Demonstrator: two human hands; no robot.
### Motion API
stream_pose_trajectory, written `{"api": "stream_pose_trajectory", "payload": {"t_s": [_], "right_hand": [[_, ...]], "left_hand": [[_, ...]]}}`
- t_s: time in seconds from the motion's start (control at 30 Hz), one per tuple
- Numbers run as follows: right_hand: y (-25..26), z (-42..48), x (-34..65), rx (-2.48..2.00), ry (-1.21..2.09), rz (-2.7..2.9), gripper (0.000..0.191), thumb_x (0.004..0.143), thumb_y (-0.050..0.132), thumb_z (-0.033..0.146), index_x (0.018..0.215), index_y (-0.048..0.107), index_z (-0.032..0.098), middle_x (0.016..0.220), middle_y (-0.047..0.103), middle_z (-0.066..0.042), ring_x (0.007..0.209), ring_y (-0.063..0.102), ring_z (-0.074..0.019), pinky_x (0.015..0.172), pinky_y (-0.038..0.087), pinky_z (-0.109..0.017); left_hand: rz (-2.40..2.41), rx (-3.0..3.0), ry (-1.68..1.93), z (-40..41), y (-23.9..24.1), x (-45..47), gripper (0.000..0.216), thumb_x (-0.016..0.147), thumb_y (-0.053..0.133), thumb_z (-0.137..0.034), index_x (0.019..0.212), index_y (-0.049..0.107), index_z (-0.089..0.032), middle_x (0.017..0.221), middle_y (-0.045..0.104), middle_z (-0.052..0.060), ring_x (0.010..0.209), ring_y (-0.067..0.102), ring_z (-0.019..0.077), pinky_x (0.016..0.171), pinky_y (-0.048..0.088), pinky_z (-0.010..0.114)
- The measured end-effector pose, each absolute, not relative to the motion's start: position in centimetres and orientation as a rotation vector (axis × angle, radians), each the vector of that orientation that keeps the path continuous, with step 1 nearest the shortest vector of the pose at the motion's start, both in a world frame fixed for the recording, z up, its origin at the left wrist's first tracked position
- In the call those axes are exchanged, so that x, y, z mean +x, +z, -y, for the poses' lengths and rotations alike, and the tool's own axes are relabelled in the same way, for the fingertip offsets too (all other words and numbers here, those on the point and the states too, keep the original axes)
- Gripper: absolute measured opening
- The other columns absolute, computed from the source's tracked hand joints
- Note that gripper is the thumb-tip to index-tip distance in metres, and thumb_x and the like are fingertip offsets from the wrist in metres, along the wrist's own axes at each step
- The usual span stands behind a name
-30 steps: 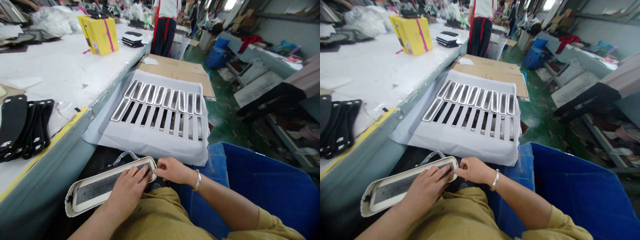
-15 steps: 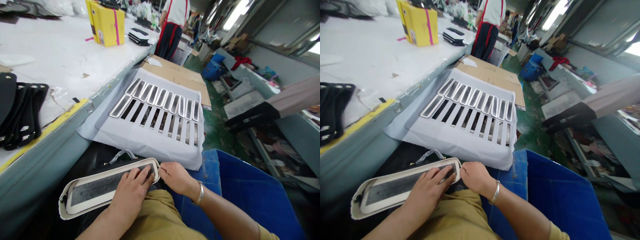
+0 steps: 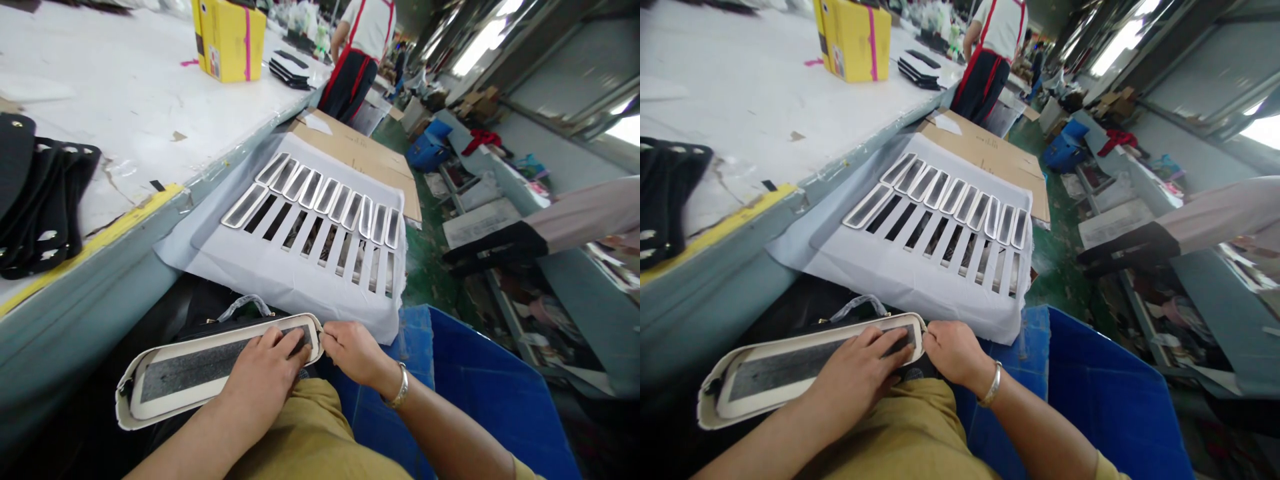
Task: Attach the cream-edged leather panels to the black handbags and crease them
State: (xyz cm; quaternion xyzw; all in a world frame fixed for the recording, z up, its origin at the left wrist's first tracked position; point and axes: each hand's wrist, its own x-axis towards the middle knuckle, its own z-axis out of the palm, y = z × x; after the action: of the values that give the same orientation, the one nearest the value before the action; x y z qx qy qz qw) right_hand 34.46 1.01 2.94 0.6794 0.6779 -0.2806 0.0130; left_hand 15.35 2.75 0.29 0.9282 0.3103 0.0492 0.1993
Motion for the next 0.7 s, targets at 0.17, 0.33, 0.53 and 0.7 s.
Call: {"api": "stream_pose_trajectory", "payload": {"t_s": [0.17,0.33,0.53,0.7], "right_hand": [[3.3,-1.6,34.7,2.096,-1.124,-2.031,0.027,0.084,0.04,0.02,0.059,0.048,0.017,0.052,0.055,0.002,0.047,0.047,-0.0078,0.05,0.028,-0.021],[2.8,-1.7,35.3,2.14,-1.367,-1.922,0.024,0.081,0.04,0.019,0.059,0.049,0.017,0.051,0.055,0.003,0.044,0.05,-0.0075,0.046,0.033,-0.018],[2.8,-1.6,35.1,2.146,-1.345,-1.931,0.023,0.079,0.038,0.016,0.059,0.049,0.017,0.051,0.055,0.003,0.044,0.051,-0.0077,0.045,0.033,-0.018],[3.6,-1.8,34.8,2.081,-1.201,-1.979,0.024,0.08,0.04,0.017,0.059,0.05,0.017,0.052,0.057,0.002,0.047,0.05,-0.0082,0.05,0.033,-0.02]], "left_hand": [[-0.839,2.578,0.158,-2.9,0.1,15.1,0.037,0.08,0.06,-0.028,0.116,0.057,-0.033,0.126,0.053,0.001,0.102,0.048,0.0231,0.084,0.042,0.037],[-0.863,2.582,0.159,-2.6,0.0,15.1,0.042,0.078,0.061,-0.029,0.119,0.054,-0.033,0.128,0.053,0.001,0.103,0.048,0.0245,0.083,0.043,0.038],[-0.858,2.565,0.164,-2.5,0.3,15.2,0.044,0.075,0.064,-0.031,0.118,0.056,-0.033,0.127,0.053,0.001,0.102,0.048,0.0249,0.085,0.042,0.038],[-0.86,2.574,0.151,-2.6,0.4,15.1,0.044,0.075,0.065,-0.033,0.118,0.055,-0.034,0.128,0.053,0.0,0.103,0.048,0.025,0.084,0.043,0.039]]}}
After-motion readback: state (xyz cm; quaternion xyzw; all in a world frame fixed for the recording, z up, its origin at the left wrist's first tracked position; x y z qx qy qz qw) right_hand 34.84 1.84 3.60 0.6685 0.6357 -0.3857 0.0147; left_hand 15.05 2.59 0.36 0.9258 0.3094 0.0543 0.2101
